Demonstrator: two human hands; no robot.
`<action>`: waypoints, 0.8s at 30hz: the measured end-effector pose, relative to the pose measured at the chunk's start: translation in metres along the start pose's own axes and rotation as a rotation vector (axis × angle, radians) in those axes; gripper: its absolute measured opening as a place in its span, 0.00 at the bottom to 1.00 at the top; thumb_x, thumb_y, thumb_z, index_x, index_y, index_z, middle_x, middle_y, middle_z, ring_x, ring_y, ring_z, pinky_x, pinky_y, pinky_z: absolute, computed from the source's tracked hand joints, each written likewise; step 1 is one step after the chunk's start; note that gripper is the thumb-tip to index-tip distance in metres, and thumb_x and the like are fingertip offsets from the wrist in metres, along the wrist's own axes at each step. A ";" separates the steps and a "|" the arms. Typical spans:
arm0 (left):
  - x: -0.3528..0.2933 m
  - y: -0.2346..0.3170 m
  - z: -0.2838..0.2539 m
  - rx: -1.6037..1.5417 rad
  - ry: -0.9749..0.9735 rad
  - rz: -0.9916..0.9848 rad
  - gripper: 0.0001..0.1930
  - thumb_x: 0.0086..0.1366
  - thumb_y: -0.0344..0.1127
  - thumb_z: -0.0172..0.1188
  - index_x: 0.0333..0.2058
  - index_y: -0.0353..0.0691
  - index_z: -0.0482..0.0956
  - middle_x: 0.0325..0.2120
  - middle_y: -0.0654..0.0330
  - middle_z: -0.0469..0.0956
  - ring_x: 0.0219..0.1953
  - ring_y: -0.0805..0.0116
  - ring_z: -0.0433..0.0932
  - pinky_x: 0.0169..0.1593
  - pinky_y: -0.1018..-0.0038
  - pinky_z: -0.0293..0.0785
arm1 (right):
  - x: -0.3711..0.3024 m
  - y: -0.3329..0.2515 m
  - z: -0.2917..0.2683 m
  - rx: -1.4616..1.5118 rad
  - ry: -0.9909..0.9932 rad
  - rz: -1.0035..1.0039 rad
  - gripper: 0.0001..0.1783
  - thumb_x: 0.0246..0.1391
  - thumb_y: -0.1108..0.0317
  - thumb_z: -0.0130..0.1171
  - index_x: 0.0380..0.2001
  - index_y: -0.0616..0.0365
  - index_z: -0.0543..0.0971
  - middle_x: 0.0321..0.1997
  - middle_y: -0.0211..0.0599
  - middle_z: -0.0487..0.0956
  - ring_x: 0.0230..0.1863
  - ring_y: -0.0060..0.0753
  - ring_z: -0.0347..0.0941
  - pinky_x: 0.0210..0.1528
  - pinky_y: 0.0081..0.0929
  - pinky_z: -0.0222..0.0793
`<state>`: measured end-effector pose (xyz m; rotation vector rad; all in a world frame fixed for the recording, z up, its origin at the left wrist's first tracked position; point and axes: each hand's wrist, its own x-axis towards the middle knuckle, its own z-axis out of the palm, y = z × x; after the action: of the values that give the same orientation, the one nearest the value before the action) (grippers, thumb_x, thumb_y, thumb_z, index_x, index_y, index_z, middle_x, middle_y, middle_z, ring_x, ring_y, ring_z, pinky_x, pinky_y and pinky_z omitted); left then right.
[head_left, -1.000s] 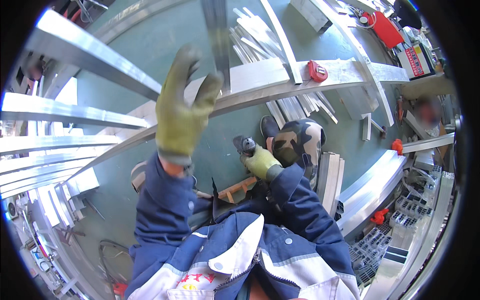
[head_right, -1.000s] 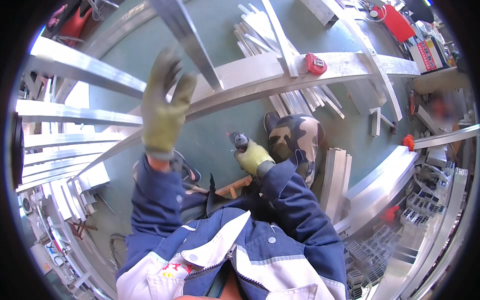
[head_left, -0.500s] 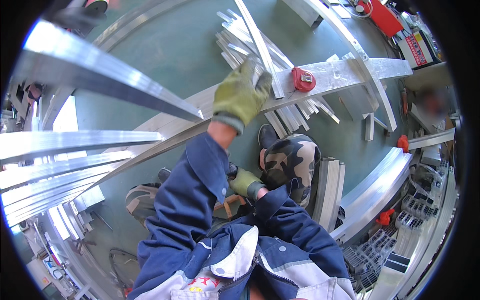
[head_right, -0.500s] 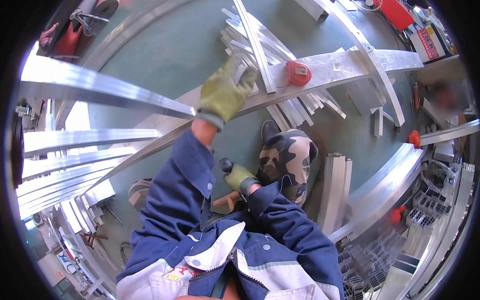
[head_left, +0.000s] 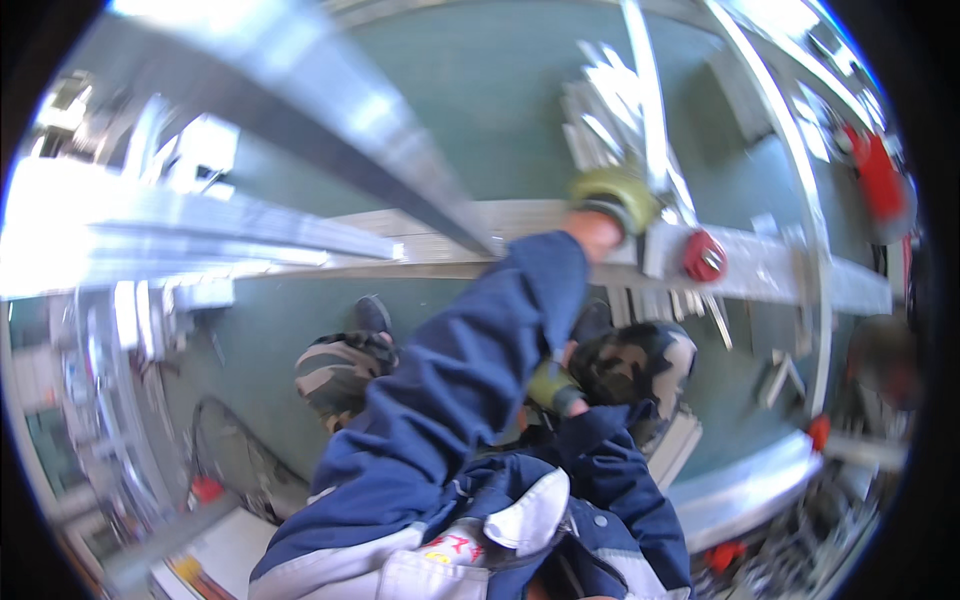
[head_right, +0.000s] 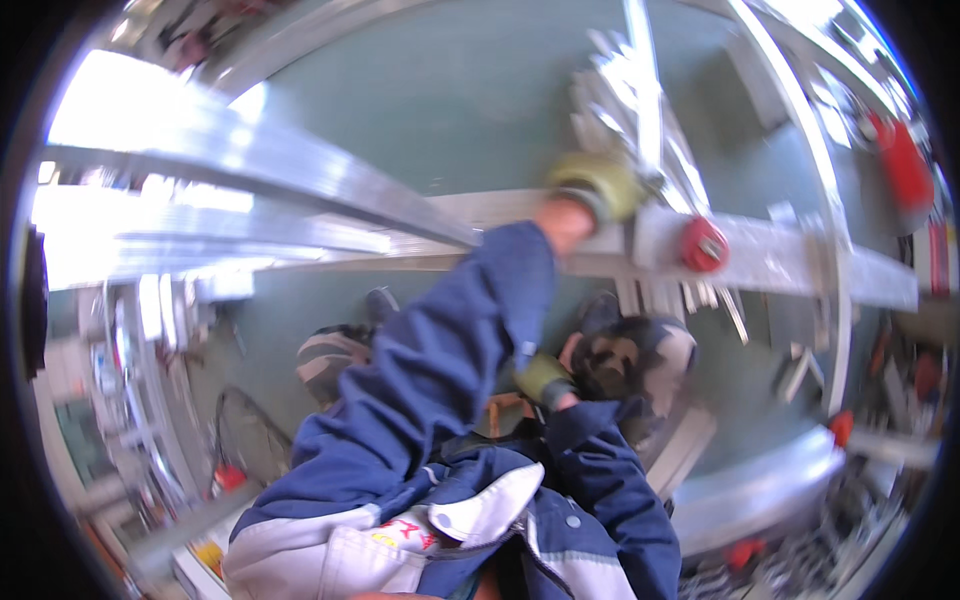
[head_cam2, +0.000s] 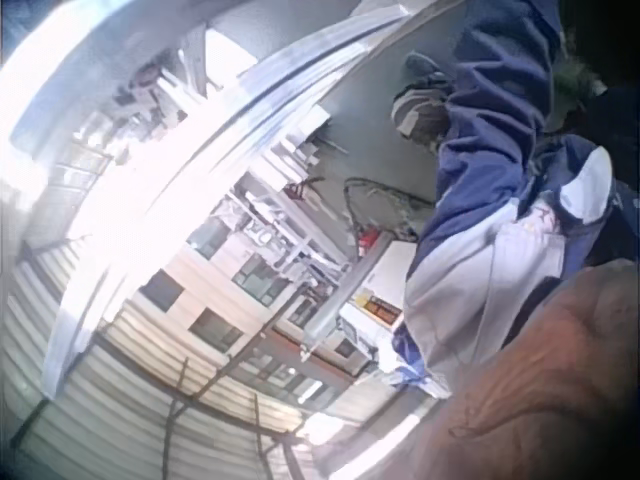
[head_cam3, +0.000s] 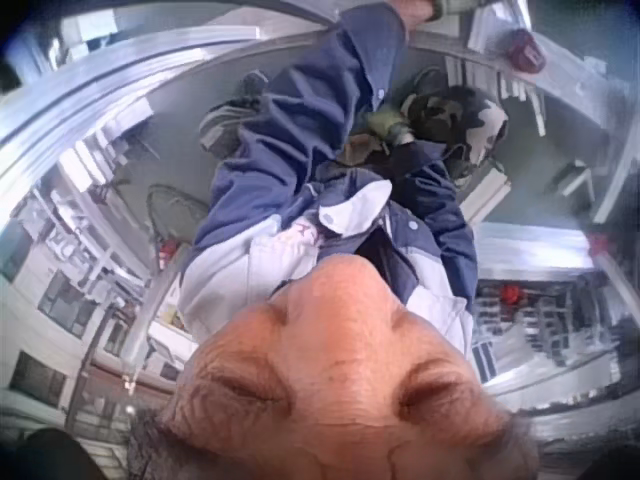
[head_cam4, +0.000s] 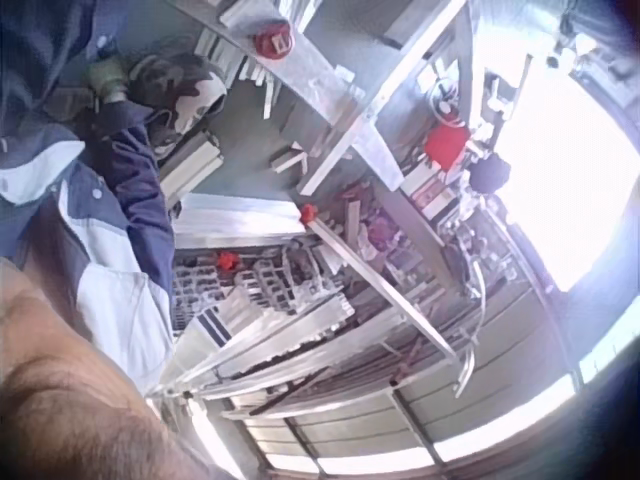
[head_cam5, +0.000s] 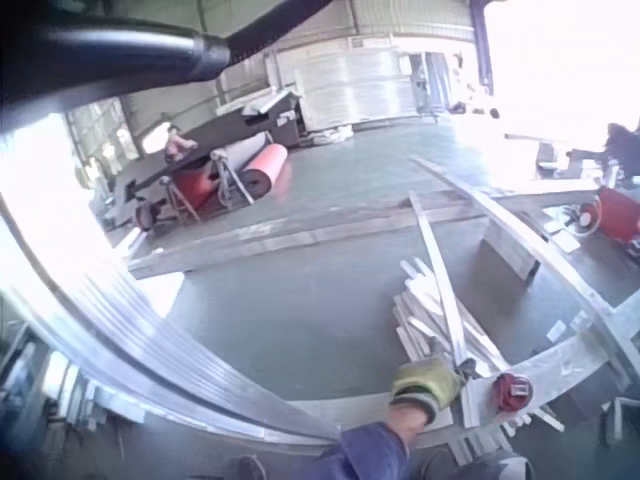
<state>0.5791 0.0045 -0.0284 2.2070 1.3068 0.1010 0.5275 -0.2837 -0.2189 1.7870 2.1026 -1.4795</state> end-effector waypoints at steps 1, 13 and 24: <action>0.005 0.002 0.000 -0.063 -0.041 0.009 0.37 0.63 0.66 0.57 0.55 0.36 0.77 0.48 0.41 0.83 0.50 0.45 0.83 0.54 0.54 0.77 | 0.004 0.011 0.002 -0.053 -0.026 -0.053 0.28 0.63 0.48 0.50 0.54 0.59 0.79 0.50 0.54 0.84 0.56 0.59 0.78 0.58 0.47 0.73; 0.005 0.023 -0.014 -0.138 -0.109 -0.183 0.32 0.55 0.58 0.71 0.49 0.37 0.85 0.48 0.46 0.84 0.50 0.50 0.84 0.55 0.61 0.79 | 0.009 0.032 -0.020 -0.037 -0.276 0.004 0.33 0.66 0.42 0.45 0.61 0.55 0.76 0.58 0.52 0.81 0.62 0.50 0.76 0.62 0.42 0.70; -0.038 0.007 -0.047 -0.501 0.226 -0.109 0.26 0.60 0.45 0.73 0.52 0.34 0.83 0.49 0.47 0.84 0.51 0.56 0.82 0.56 0.68 0.74 | 0.001 -0.002 -0.042 -0.138 -0.233 0.075 0.40 0.59 0.33 0.46 0.60 0.52 0.79 0.62 0.53 0.78 0.64 0.56 0.74 0.65 0.47 0.68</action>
<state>0.5487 -0.0088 0.0223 1.7311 1.3414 0.5850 0.5484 -0.2555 -0.1949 1.5455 1.9506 -1.4098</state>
